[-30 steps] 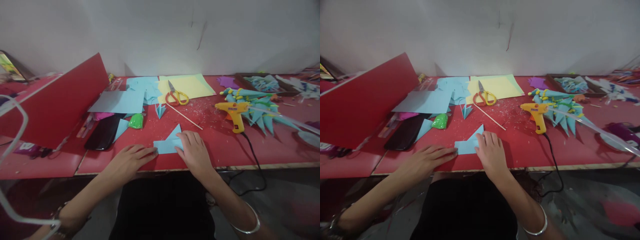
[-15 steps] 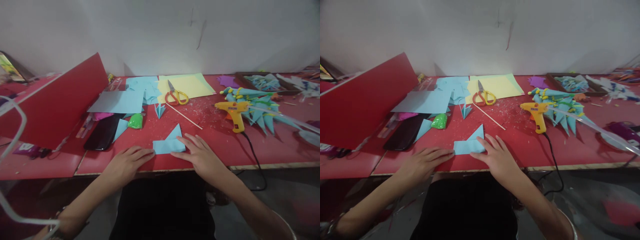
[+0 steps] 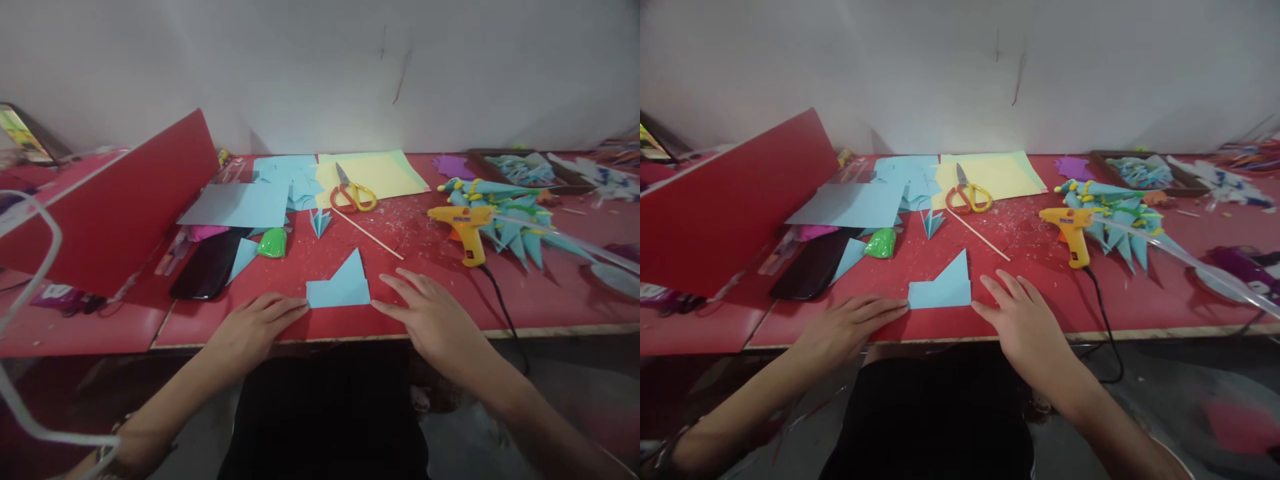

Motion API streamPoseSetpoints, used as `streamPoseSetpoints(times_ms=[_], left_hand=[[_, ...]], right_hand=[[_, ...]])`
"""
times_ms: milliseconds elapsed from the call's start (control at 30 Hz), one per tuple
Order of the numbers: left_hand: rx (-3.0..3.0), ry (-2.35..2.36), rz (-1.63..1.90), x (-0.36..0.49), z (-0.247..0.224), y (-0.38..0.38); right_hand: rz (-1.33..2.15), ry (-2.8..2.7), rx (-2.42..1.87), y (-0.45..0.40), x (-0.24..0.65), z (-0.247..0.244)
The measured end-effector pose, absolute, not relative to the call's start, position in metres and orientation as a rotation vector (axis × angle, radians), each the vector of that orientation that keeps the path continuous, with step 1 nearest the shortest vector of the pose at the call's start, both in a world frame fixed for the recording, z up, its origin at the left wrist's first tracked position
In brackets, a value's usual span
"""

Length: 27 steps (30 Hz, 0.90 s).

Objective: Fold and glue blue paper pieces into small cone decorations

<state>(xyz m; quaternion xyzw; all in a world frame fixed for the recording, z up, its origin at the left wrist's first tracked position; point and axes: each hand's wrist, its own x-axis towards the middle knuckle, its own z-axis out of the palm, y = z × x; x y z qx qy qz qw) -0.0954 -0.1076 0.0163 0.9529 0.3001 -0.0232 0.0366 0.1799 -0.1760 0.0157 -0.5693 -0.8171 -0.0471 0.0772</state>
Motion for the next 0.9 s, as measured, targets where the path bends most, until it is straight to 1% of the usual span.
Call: streamPoseSetpoints(times_ms=[200, 367, 467, 600, 667, 767, 900], left_hand=[[2.88, 0.913, -0.008, -0.095, 0.015, -0.108], [2.837, 0.894, 0.066, -0.097, 0.01, -0.108], [2.752, 0.971, 0.247, -0.095, 0.005, -0.111], [2.578, 1.194, 0.565, -0.08, 0.0, -0.115], [2.574, 1.132, 0.545, -0.071, -0.001, -0.115], [2.665, 0.926, 0.406, -0.062, -0.002, -0.114], [2.783, 0.948, 0.445, -0.064, -0.004, -0.112]], right_hand=[[0.131, -2.223, -1.599, -0.153, 0.159, 0.016], [0.252, -2.322, -1.58, -0.136, 0.147, 0.011], [0.319, -2.319, -1.543, -0.132, 0.147, 0.011], [0.329, -2.429, -1.328, -0.137, 0.148, 0.01], [0.281, -2.491, -1.258, -0.142, 0.149, 0.006], [0.285, -2.411, -1.28, -0.146, 0.155, -0.001], [0.395, -2.289, -1.27, -0.148, 0.172, -0.008]])
